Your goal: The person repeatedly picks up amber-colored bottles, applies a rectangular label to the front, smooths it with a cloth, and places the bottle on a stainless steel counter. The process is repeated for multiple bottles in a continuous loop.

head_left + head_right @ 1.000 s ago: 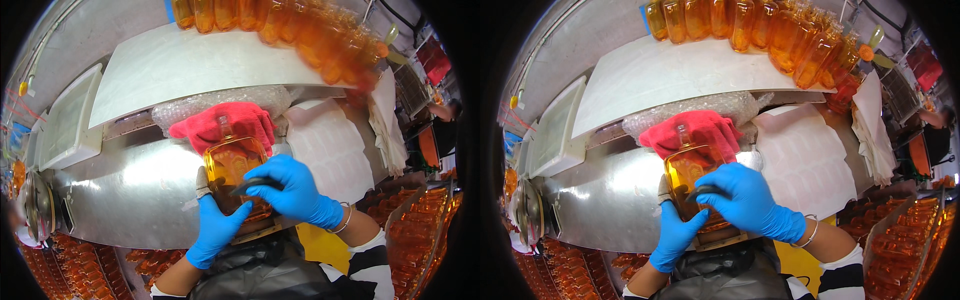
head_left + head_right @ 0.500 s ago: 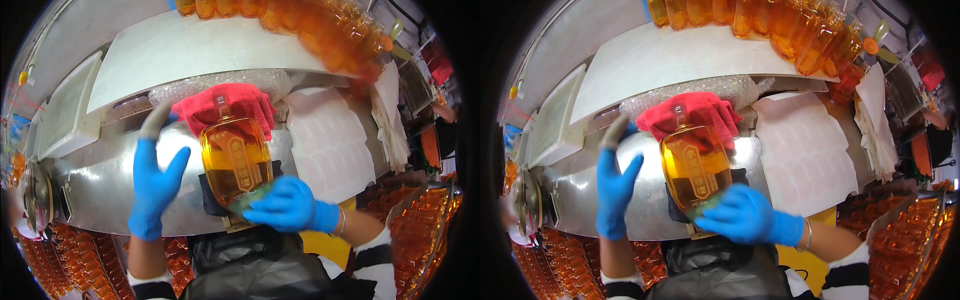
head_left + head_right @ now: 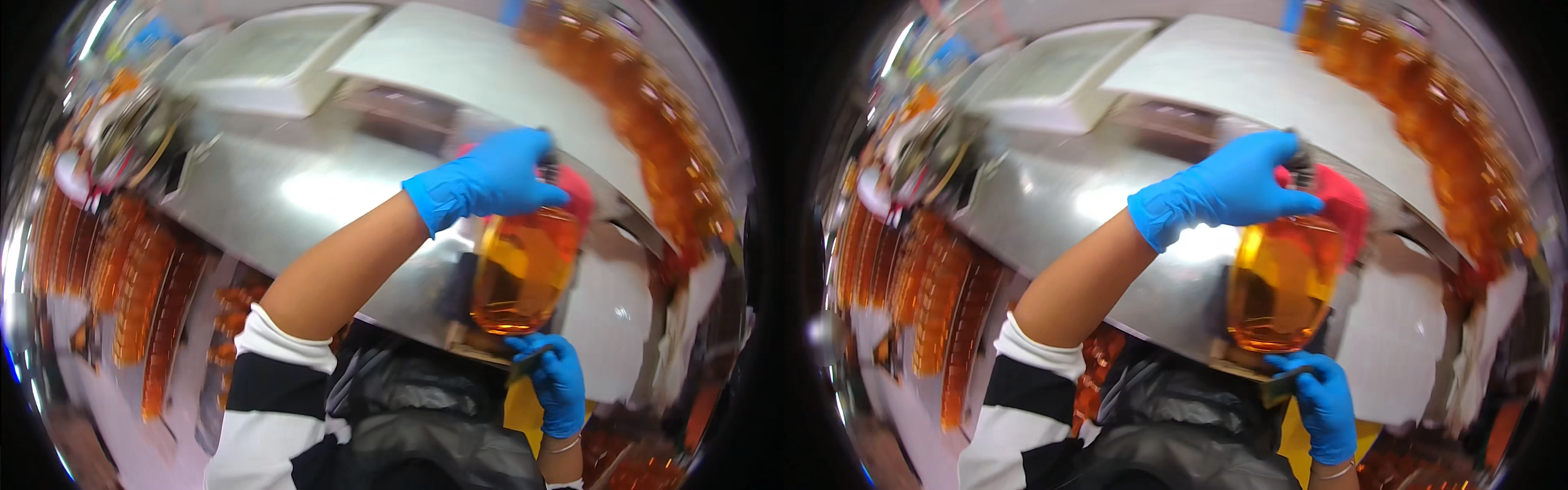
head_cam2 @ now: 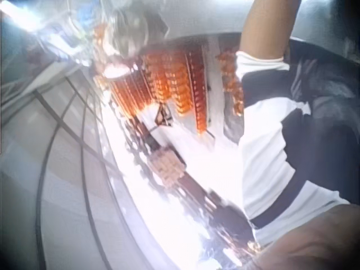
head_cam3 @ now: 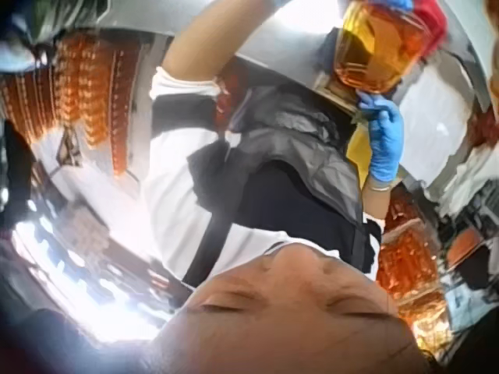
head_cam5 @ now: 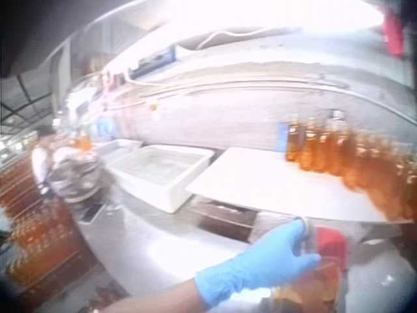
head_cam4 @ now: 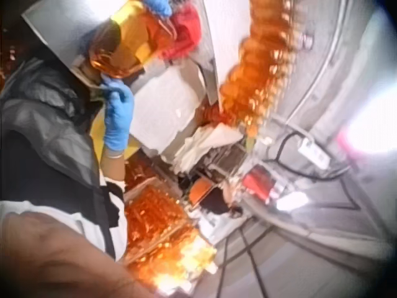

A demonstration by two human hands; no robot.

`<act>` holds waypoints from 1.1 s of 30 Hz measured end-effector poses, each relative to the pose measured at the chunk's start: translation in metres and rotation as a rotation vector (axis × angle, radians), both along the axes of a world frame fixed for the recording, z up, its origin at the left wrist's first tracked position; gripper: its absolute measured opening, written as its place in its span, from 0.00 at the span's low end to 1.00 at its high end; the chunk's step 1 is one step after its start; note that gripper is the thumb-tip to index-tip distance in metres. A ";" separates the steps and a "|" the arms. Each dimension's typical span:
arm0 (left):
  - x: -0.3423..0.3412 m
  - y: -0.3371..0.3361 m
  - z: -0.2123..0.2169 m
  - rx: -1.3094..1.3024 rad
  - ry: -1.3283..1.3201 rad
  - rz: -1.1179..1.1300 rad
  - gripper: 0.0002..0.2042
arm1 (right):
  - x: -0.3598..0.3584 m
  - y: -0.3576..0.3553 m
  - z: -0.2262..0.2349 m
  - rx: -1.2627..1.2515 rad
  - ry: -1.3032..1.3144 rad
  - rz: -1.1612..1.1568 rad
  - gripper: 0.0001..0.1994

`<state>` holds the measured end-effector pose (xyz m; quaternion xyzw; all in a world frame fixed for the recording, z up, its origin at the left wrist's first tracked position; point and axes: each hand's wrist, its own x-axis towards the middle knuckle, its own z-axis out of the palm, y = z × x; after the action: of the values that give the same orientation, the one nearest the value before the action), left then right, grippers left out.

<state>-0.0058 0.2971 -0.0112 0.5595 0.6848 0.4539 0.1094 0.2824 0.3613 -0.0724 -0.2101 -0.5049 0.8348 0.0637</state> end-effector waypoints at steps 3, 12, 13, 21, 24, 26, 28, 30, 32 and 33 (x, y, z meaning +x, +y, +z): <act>0.018 -0.096 0.029 0.151 -0.170 -0.011 0.10 | -0.009 -0.008 0.002 0.015 0.026 -0.048 0.13; 0.107 -0.360 0.096 0.350 0.199 0.750 0.18 | -0.117 -0.063 0.027 0.043 0.081 0.362 0.10; 0.115 -0.380 0.101 0.318 0.258 0.881 0.18 | -0.123 -0.067 0.021 0.017 0.094 0.361 0.10; 0.041 -0.526 -0.081 0.228 0.071 1.640 0.07 | -0.160 -0.091 0.009 0.644 -0.019 0.199 0.09; -0.015 -0.568 -0.200 -0.025 0.212 1.838 0.13 | -0.153 -0.028 0.003 -0.162 -0.041 -0.060 0.13; -0.055 -0.581 -0.283 -0.151 0.194 1.918 0.14 | -0.139 0.011 0.004 -0.170 0.123 0.074 0.17; -0.084 -0.595 -0.349 -0.418 0.070 1.956 0.11 | -0.130 0.027 0.017 -0.209 0.057 -0.071 0.17; -0.107 -0.601 -0.398 -0.543 -0.040 1.914 0.10 | -0.116 0.051 0.024 -0.280 0.098 -0.124 0.20; -0.121 -0.612 -0.435 -0.601 -0.131 1.882 0.09 | -0.110 0.063 0.040 -0.127 -0.040 -0.580 0.16; -0.130 -0.616 -0.447 -0.611 -0.169 1.872 0.09 | -0.113 0.064 0.050 -0.010 -0.040 -0.610 0.13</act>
<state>-0.1360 -0.3184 -0.4579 -0.2944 0.9287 0.1993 -0.1052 0.1690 0.4254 -0.0223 -0.3686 -0.4155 0.7754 0.3003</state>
